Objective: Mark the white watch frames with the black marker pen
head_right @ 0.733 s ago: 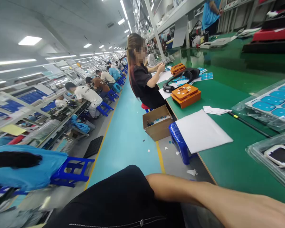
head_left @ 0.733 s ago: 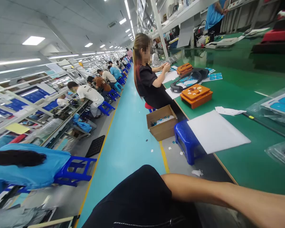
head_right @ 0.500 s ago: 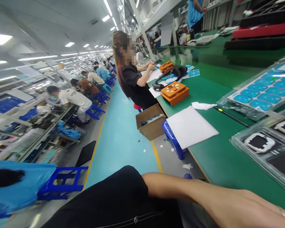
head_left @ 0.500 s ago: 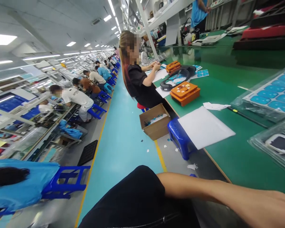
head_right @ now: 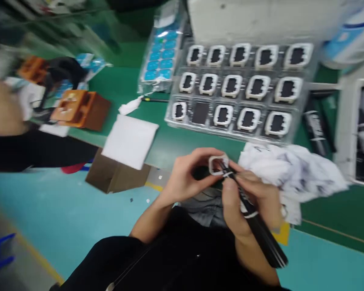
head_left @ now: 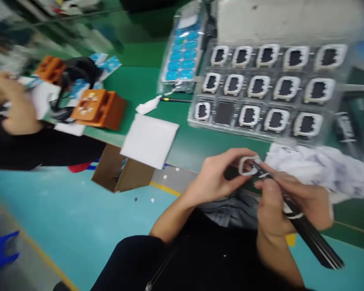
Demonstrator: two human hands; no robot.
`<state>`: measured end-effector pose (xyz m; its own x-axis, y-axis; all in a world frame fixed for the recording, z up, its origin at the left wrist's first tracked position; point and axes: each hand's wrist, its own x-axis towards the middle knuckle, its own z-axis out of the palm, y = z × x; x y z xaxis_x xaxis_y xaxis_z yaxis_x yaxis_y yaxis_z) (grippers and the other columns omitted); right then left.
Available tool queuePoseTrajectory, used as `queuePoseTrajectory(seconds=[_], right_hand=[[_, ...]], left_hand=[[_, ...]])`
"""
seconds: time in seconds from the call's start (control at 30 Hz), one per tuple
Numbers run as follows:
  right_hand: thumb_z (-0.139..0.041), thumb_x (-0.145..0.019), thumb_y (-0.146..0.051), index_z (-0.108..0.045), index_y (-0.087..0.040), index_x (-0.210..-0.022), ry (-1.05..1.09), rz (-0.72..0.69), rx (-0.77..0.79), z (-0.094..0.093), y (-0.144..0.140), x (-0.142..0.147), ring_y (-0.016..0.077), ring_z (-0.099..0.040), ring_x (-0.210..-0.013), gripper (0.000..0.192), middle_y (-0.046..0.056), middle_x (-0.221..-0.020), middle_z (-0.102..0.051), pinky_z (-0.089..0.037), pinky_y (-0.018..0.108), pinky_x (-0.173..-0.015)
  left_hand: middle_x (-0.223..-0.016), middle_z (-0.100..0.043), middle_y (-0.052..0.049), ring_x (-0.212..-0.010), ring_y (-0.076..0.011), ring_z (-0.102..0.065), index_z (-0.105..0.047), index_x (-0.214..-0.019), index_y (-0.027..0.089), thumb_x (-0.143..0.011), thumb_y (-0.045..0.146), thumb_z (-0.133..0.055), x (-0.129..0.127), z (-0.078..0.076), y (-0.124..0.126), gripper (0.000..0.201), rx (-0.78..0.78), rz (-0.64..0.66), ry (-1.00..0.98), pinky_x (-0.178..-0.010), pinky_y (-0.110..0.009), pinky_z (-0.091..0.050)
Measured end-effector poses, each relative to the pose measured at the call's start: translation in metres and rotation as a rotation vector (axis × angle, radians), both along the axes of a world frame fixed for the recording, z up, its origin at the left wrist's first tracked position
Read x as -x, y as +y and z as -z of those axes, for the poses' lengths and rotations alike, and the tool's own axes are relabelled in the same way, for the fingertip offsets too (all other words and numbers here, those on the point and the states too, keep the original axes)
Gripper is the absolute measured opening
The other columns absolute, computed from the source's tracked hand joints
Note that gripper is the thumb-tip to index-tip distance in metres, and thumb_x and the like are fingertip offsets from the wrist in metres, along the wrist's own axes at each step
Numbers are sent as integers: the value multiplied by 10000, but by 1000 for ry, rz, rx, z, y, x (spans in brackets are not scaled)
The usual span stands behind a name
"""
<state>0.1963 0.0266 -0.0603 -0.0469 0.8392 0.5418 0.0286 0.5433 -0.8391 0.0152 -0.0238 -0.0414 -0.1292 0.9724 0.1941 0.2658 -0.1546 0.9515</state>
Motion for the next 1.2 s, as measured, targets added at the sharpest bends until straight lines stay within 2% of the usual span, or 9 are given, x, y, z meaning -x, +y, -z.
queuePoseTrajectory(seconds=[0.13, 0.33, 0.47, 0.57, 0.7, 0.87, 1.03, 1.2], right_hand=[[-933, -1001, -150, -809, -253, -1160, -33, 42, -112, -5, -1, 6, 314, -909, -795, 226, -14, -845, -822, -868, 563, -897], [-923, -997, -95, -807, -241, -1182, -14, 59, -108, -10, -4, 12, 268, -914, -852, 262, -11, -936, -847, -871, 472, -936], [-918, -1009, -130, -812, -273, -1184, -20, 66, -70, -7, -6, 11, 314, -943, -901, 249, -13, -940, -857, -874, 503, -916], [-930, -1004, -137, -822, -272, -1184, -34, 67, -48, -6, -6, 11, 346, -962, -979, 249, 4, -969, -877, -868, 470, -889], [-936, -999, -146, -824, -272, -1173, -76, 87, -105, -10, -2, 12, 326, -961, -925, 243, -7, -934, -876, -861, 420, -856], [-872, -1023, -131, -811, -284, -1189, -225, 75, -222, -21, 0, 12, 300, -938, -822, 234, -10, -916, -881, -857, 426, -750], [-880, -1020, -102, -780, -265, -1167, -180, 68, -148, -23, 1, 11, 307, -960, -904, 242, 8, -954, -901, -858, 406, -820], [-886, -1024, -116, -801, -277, -1181, -189, 48, -147, -23, 1, 9, 331, -967, -940, 240, 10, -985, -920, -857, 411, -807]], left_hand=[[-1373, -920, -81, -1158, -241, -934, -789, -1489, 271, -1107, 262, -893, 0, 0, 1, 397, -25, -30, 34, -1043, -327, -772], [-1329, -926, -66, -1100, -208, -931, -791, -1486, 258, -1109, 245, -901, -1, -3, 1, 393, -84, -39, 68, -1048, -309, -771], [-1350, -928, -71, -1122, -222, -936, -789, -1493, 265, -1115, 257, -898, -2, -3, -2, 393, -76, -62, 117, -1048, -317, -780], [-1345, -932, -70, -1119, -224, -938, -787, -1501, 271, -1120, 263, -891, -2, -2, -3, 396, -82, -65, 144, -1023, -309, -782], [-1340, -939, -60, -1107, -214, -938, -791, -1503, 283, -1130, 253, -873, -2, 0, -3, 384, -97, -83, 205, -1011, -295, -772], [-1377, -939, -48, -1145, -211, -934, -787, -1513, 301, -1151, 241, -817, -1, 2, -5, 368, -100, -97, 301, -1053, -311, -769], [-1348, -943, -44, -1115, -209, -935, -796, -1505, 305, -1136, 248, -866, -1, 0, -6, 380, -90, -108, 255, -1040, -302, -766], [-1329, -939, -54, -1093, -213, -930, -799, -1501, 287, -1144, 296, -873, 0, 0, -5, 365, -67, -88, 220, -1005, -311, -780]])
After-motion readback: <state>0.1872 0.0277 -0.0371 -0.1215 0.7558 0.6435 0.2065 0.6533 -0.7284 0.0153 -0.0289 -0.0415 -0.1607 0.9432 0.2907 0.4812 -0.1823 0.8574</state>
